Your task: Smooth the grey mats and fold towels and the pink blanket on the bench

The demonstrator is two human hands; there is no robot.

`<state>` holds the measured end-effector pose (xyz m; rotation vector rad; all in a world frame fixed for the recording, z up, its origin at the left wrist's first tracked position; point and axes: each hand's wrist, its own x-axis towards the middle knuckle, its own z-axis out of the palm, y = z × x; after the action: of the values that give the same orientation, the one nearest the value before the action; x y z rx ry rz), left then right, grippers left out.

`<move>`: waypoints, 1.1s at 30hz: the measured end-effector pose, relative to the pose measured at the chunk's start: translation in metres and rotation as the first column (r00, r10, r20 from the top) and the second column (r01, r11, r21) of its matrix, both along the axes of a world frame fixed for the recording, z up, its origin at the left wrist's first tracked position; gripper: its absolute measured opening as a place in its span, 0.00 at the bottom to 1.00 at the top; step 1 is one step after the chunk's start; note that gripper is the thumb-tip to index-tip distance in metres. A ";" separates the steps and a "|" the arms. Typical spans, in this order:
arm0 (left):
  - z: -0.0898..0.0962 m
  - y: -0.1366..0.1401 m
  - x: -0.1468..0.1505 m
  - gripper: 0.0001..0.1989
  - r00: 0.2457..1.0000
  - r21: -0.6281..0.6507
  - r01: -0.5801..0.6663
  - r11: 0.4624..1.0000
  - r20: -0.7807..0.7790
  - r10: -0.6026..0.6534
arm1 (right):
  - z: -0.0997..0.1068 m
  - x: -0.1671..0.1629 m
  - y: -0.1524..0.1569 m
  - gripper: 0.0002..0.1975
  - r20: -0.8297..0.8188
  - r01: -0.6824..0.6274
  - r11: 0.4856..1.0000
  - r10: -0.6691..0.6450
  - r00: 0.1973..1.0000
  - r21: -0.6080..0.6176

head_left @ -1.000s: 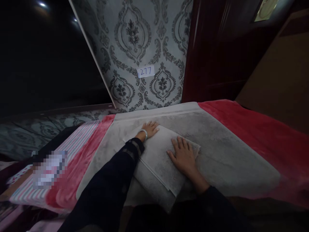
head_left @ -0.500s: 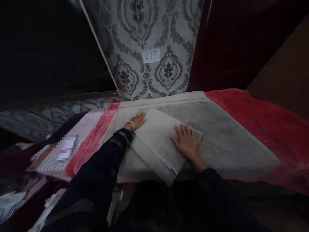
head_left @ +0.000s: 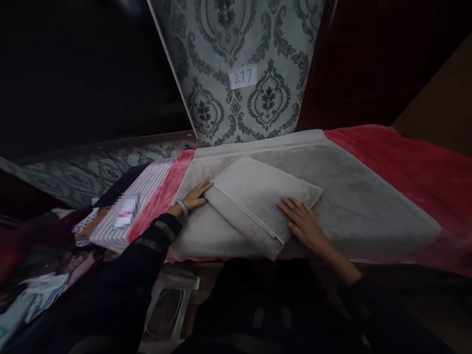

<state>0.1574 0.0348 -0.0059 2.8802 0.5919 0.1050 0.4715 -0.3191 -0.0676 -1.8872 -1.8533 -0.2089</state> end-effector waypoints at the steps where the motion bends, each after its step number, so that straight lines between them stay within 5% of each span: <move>1: 0.001 -0.001 0.000 0.45 0.999 0.002 0.014 1.000 -0.029 -0.014 | -0.002 -0.005 -0.012 0.32 0.017 -0.049 0.999 0.049 0.999 0.012; 5: 0.008 -0.017 0.009 0.50 0.998 0.102 -0.025 0.995 -0.053 0.030 | -0.001 -0.026 -0.041 0.46 0.125 -0.025 1.000 0.027 0.992 -0.015; 10: 0.012 -0.033 0.025 0.44 0.999 0.175 -0.037 0.984 -0.014 0.040 | -0.006 -0.043 -0.028 0.50 0.202 0.029 0.997 -0.043 0.978 0.073; 17: 0.011 -0.031 0.029 0.37 0.990 0.197 -0.113 0.974 0.100 0.095 | -0.014 -0.037 -0.012 0.44 0.104 -0.117 0.944 0.089 0.991 0.308; 25: 0.021 -0.027 0.041 0.25 0.977 0.163 -0.181 0.970 0.144 0.158 | -0.010 -0.029 0.005 0.32 -0.009 -0.119 0.912 0.133 0.991 0.393; 29: 0.042 -0.029 0.051 0.19 0.928 0.035 -0.253 0.967 0.290 0.233 | 0.023 -0.020 0.009 0.22 -0.204 -0.008 0.925 0.092 0.975 0.379; 33: 0.085 -0.030 0.058 0.10 0.790 -0.245 -0.220 0.944 0.524 0.320 | 0.090 0.003 0.008 0.16 -0.419 0.181 0.882 0.021 0.908 0.435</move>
<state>0.2159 0.0044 0.0794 2.3933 0.8319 0.8636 0.4749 -0.3114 0.0222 -1.5268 -1.2956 -0.2371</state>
